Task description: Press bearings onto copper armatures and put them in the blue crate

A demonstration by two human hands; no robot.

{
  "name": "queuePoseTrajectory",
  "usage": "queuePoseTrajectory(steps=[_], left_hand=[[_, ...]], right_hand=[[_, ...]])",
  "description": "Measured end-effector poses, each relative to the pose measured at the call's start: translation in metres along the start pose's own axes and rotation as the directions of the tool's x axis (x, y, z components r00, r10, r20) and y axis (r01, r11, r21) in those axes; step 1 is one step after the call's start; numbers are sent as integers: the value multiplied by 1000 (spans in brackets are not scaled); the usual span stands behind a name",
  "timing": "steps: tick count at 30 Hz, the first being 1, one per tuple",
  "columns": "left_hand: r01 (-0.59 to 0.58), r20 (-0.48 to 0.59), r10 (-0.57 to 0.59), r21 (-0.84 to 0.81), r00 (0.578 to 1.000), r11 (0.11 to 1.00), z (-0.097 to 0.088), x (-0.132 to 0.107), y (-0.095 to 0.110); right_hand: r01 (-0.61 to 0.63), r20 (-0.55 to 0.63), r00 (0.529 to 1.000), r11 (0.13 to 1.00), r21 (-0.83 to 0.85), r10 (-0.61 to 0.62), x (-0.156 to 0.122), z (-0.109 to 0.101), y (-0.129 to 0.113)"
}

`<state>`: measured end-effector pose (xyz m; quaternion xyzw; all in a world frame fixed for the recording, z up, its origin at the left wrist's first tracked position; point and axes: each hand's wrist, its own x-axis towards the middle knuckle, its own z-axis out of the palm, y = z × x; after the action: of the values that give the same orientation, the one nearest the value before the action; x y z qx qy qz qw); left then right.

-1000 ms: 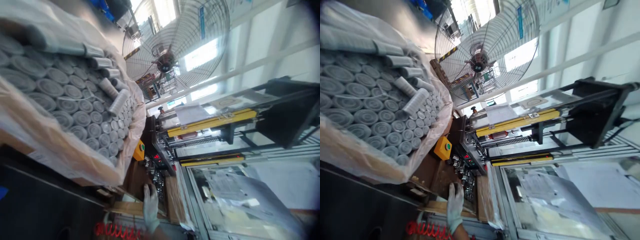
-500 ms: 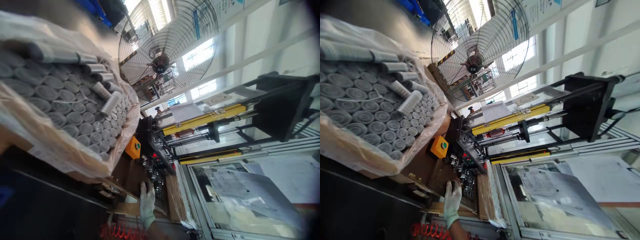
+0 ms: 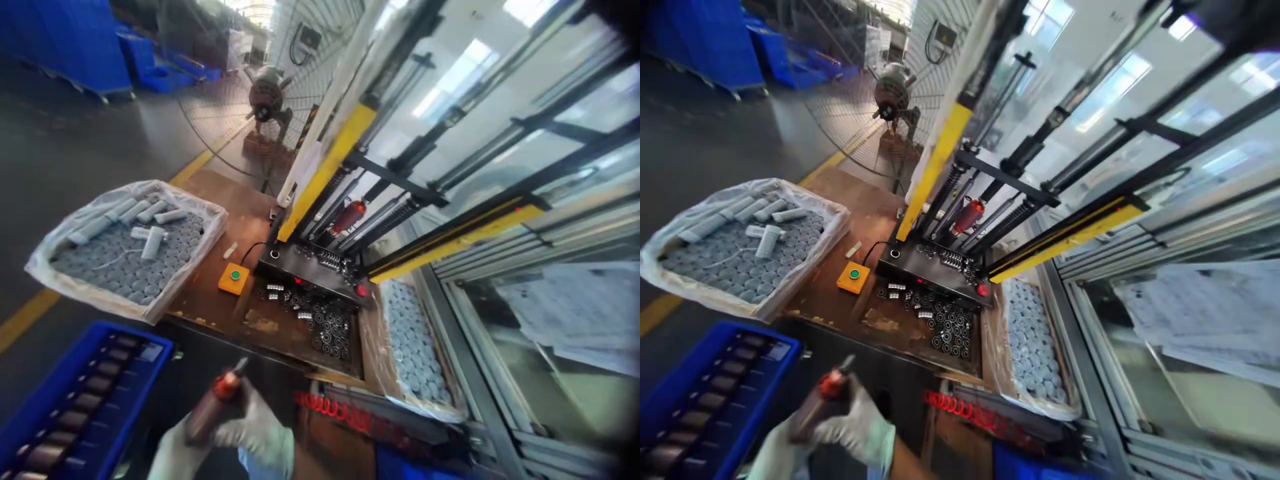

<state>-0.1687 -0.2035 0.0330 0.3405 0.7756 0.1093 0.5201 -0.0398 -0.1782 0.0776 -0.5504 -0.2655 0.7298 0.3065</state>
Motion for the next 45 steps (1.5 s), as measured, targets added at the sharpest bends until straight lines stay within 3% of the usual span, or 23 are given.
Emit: queuePoseTrajectory(steps=[1,3,5,7,8,10,13,15,18,21,26,31,35,38,40,42,45], left_hand=[[-32,25,31,28,999,999,5,-5,11],[-189,163,173,85,971,978,22,-5,40],[-424,346,353,156,869,892,42,7,78],[-598,459,445,271,769,755,59,27,117],[-624,463,449,355,764,696,67,37,134],[-607,434,426,524,794,598,81,56,160],[-554,356,437,660,826,508,98,73,170],[-538,300,480,676,825,503,105,79,163],[-515,240,490,645,838,565,109,86,153],[-523,273,465,622,843,584,109,95,153],[-600,361,488,594,794,536,105,103,155],[-598,363,477,543,801,590,101,112,150],[-625,428,456,517,780,585,101,119,151],[-627,447,442,517,778,582,99,121,152],[-634,466,433,507,772,584,99,121,152],[-639,482,427,492,765,591,99,122,150],[-633,478,423,487,770,602,100,123,148]], right_hand=[[-3,-22,1000,993,114,5,-8,-7,-12],[63,-138,990,980,189,-37,-21,-37,-41],[159,-259,958,978,137,-120,-30,-79,-69],[243,-401,896,966,83,-191,-34,-120,-88],[282,-474,854,957,74,-215,-34,-138,-93],[356,-604,764,929,100,-228,-29,-166,-95],[436,-692,702,868,236,-165,-15,-186,-85],[458,-698,707,825,332,-112,-4,-188,-79],[462,-698,714,785,412,-55,12,-180,-78],[471,-715,699,769,432,-26,24,-167,-86],[460,-752,659,797,393,-9,36,-153,-90],[400,-778,628,847,350,25,45,-147,-85],[316,-800,588,945,86,-124,55,-140,-97],[187,-701,671,970,-154,-240,63,-126,-110],[148,-616,719,936,-318,-323,68,-113,-115],[133,-563,727,885,-446,-393,71,-101,-116],[123,-546,726,860,-495,-418,73,-92,-111]])
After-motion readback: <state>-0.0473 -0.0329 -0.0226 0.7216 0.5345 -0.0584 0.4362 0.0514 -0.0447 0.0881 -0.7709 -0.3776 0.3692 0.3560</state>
